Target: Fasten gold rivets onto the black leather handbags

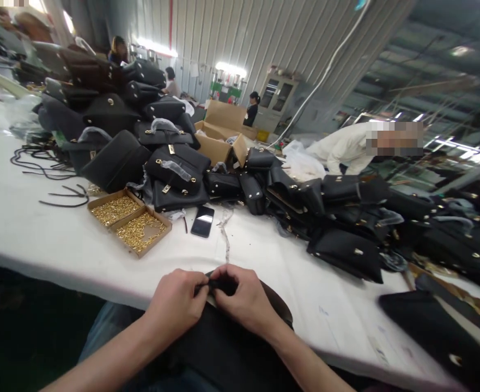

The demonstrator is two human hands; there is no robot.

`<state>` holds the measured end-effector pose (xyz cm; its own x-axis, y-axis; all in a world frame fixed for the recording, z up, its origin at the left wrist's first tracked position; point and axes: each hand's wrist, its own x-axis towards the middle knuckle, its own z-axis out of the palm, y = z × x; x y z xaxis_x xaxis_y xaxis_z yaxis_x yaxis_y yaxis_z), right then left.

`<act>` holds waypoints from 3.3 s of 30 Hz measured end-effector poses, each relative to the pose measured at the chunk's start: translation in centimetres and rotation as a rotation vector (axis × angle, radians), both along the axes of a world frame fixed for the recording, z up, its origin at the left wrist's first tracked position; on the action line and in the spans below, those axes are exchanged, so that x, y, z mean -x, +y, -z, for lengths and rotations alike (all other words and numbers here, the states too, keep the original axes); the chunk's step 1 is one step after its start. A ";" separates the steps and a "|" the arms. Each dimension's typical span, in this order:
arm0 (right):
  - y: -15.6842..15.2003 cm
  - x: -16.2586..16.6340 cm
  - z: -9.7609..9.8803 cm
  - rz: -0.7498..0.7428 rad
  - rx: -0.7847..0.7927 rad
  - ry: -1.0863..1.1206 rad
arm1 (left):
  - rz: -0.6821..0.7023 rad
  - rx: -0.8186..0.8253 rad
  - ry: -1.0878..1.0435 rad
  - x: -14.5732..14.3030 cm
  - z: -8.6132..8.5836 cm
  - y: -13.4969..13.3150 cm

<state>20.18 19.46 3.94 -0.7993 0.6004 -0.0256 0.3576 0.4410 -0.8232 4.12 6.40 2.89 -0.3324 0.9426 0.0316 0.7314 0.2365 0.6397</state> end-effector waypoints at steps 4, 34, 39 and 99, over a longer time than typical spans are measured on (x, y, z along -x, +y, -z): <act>1.5 0.8 0.2 0.000 0.118 0.036 | 0.089 0.046 0.177 0.9 -1.4 1.9; 4.8 0.8 2.2 -0.055 0.181 0.150 | 0.159 -0.064 -0.100 2.2 -0.9 5.4; 4.4 1.1 1.8 -0.055 0.086 0.126 | 0.188 -0.057 -0.168 2.7 -1.0 5.0; 1.5 -0.6 0.3 -0.002 -0.079 0.045 | 0.085 -0.010 -0.067 1.7 1.4 5.0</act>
<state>20.78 20.98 3.69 -0.7996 0.5977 0.0578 0.3202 0.5059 -0.8010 2.38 11.39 1.47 -0.2531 0.9672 0.0216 0.7037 0.1688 0.6902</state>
